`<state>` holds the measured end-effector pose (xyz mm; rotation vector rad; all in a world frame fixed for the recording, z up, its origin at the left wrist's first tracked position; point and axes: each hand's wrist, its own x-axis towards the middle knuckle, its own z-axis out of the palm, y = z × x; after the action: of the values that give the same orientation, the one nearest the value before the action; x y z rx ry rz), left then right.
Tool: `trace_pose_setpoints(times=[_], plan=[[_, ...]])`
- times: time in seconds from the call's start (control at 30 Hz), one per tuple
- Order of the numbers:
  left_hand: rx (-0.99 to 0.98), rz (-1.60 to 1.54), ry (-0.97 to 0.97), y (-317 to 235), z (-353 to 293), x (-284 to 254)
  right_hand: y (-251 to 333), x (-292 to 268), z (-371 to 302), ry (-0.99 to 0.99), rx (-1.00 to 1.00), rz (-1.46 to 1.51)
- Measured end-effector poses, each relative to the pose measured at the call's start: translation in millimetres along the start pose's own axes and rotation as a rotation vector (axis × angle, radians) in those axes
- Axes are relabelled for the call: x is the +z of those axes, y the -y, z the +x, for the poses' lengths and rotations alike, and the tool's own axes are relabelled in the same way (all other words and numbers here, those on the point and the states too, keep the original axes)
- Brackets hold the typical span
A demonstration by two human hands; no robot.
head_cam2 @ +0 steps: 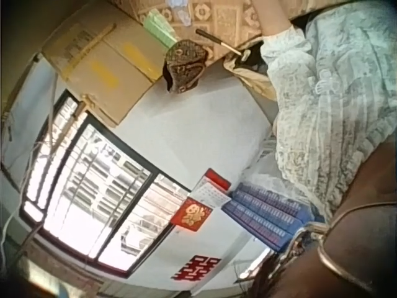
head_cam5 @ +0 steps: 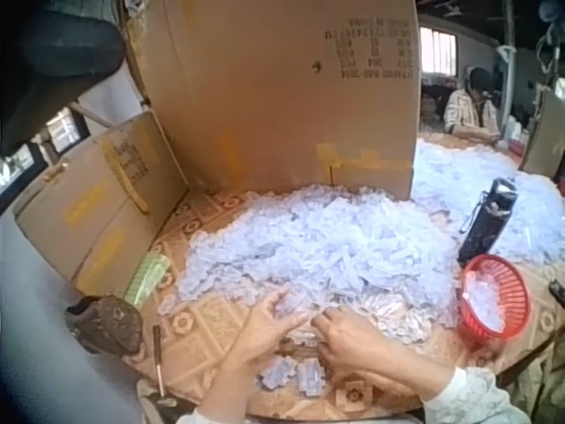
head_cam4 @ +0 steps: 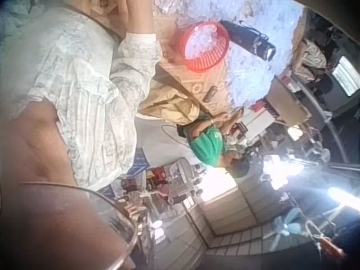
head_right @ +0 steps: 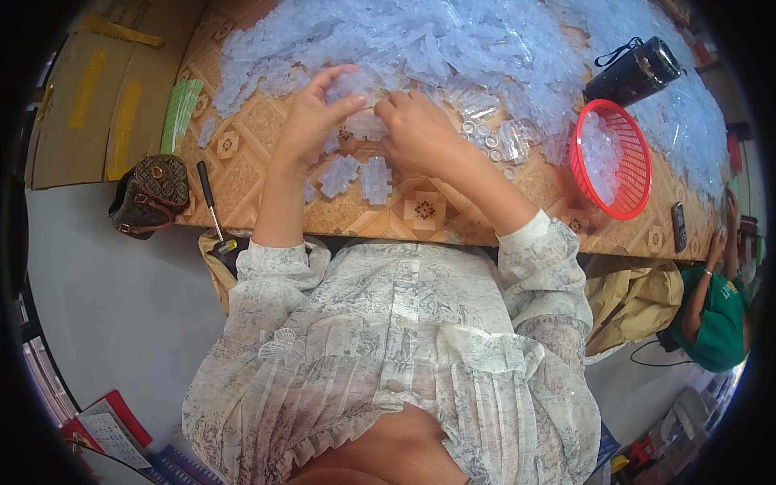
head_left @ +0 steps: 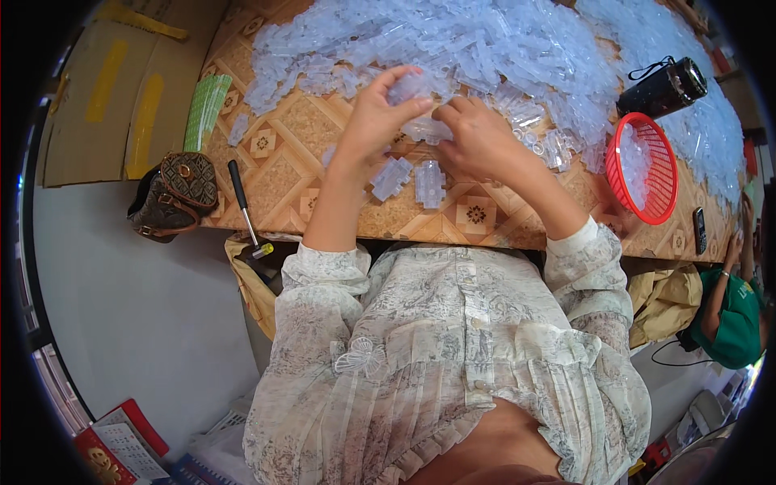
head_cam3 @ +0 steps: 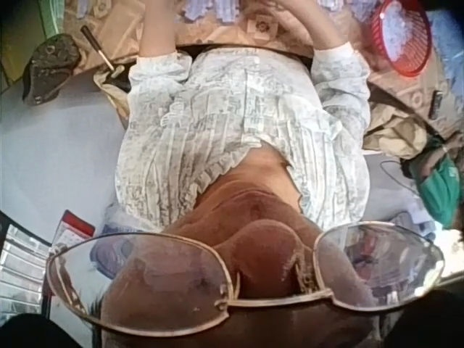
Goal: The person assembles small transparent plastic components by hand at a workbench.
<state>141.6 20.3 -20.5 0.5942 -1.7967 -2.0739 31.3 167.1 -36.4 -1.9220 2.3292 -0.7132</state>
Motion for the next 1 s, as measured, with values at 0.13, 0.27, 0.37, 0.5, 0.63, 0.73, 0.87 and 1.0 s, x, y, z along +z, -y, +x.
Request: trace_pose_setpoints(times=[0.13, 0.27, 0.37, 0.5, 0.63, 0.73, 0.87, 1.0], plan=[[0.118, 0.126, 0.103, 13.5, 0.9, 13.7, -6.8, -38.8, -0.1, 0.088, 0.102, 0.327], [0.014, 0.049, 0.159, 11.4, -1.8, 41.7, -18.1, -44.0, -11.3, -0.051, 0.359, 0.878], [-0.046, -0.053, 0.231, 10.9, -2.5, 50.6, -11.3, -40.1, -15.0, -0.200, 0.443, 0.979], [-0.071, -0.490, 0.178, 11.5, -3.2, 64.7, -1.4, -28.5, -20.4, -0.471, 0.419, 0.861], [-0.089, -0.699, 0.097, 10.7, -3.2, 71.6, 3.8, -23.7, -26.4, -0.538, 0.130, 0.357], [-0.057, -0.881, 0.206, 12.4, 0.5, 68.7, 11.8, -26.3, -30.4, -0.489, 0.143, 0.392], [-0.058, -0.783, 0.139, 10.8, -1.1, 72.2, 6.8, -34.3, -31.3, -0.458, 0.176, 0.332], [-0.031, -0.775, 0.120, 8.2, -3.8, 72.5, 9.3, -36.4, -30.6, -0.490, 0.099, 0.249]])
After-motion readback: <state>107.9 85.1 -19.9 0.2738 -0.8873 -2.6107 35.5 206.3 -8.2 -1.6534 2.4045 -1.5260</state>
